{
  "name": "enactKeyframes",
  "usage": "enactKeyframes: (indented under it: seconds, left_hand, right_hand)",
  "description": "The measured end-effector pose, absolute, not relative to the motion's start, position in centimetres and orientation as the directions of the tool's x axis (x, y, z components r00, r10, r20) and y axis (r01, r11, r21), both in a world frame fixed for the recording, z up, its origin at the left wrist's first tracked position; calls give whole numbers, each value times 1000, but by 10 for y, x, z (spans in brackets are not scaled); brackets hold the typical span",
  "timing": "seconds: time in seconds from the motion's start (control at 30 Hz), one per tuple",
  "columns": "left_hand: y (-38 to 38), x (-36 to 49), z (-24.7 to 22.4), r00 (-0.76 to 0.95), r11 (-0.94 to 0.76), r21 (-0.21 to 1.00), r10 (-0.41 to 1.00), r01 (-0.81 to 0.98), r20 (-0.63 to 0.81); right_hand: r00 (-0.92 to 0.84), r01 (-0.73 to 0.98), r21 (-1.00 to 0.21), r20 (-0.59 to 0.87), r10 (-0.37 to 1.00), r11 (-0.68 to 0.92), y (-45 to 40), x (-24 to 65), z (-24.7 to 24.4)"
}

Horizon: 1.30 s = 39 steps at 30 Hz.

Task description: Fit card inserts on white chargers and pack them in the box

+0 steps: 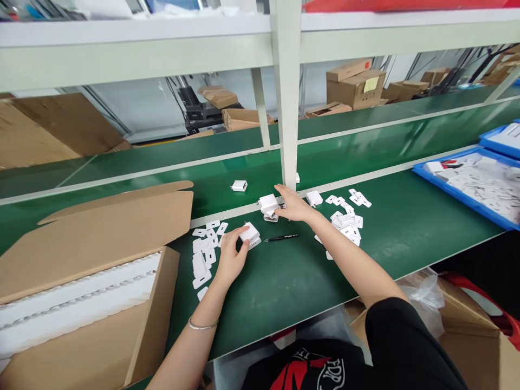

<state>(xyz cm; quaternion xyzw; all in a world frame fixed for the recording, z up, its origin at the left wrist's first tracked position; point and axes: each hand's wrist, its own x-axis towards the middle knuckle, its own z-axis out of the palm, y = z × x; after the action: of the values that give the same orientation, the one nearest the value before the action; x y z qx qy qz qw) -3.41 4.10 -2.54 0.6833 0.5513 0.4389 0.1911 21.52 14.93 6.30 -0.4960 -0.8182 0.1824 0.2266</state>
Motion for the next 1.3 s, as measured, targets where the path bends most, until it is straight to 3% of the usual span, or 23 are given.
enactKeyframes:
  seconds: [0.13, 0.27, 0.43, 0.57, 0.73, 0.87, 0.93, 1.2, 1.3]
  left_hand:
    - [39, -40, -27, -110, -273, 852, 928, 446, 355]
    - [34, -40, -19, -243, -334, 829, 847, 448, 472]
    - [18, -23, -3, -34, -591, 672, 739, 447, 673]
    - [6, -12, 1, 132, -644, 645, 742, 411, 657]
    - [6, -9, -3, 41, -470, 851, 879, 235, 474]
    - [6, -8, -4, 11, -359, 931, 933, 70, 359]
    - [4, -7, -3, 11, -342, 939, 940, 41, 341]
    - [1, -4, 0, 78, -346, 938, 936, 12, 344]
    - [1, -5, 3, 83, -361, 932, 930, 31, 357]
  right_hand:
    - [-397, 740, -519, 177, 901, 428, 166, 210, 62]
    - [-310, 762, -504, 269, 912, 408, 139, 199, 68]
    - [-222, 778, -423, 507, 833, 465, 60, 166, 75]
    - [-276, 770, -440, 425, 862, 463, 8, 147, 78]
    - [-440, 754, -473, 151, 885, 456, 3, 205, 75]
    - [-39, 991, -126, 49, 998, 45, 23, 278, 51]
    - [42, 998, -57, 7, 999, -42, 28, 300, 38]
    - [-69, 968, -239, 64, 996, 82, 48, 291, 19]
    - [-127, 963, -223, 121, 984, 152, 57, 285, 16]
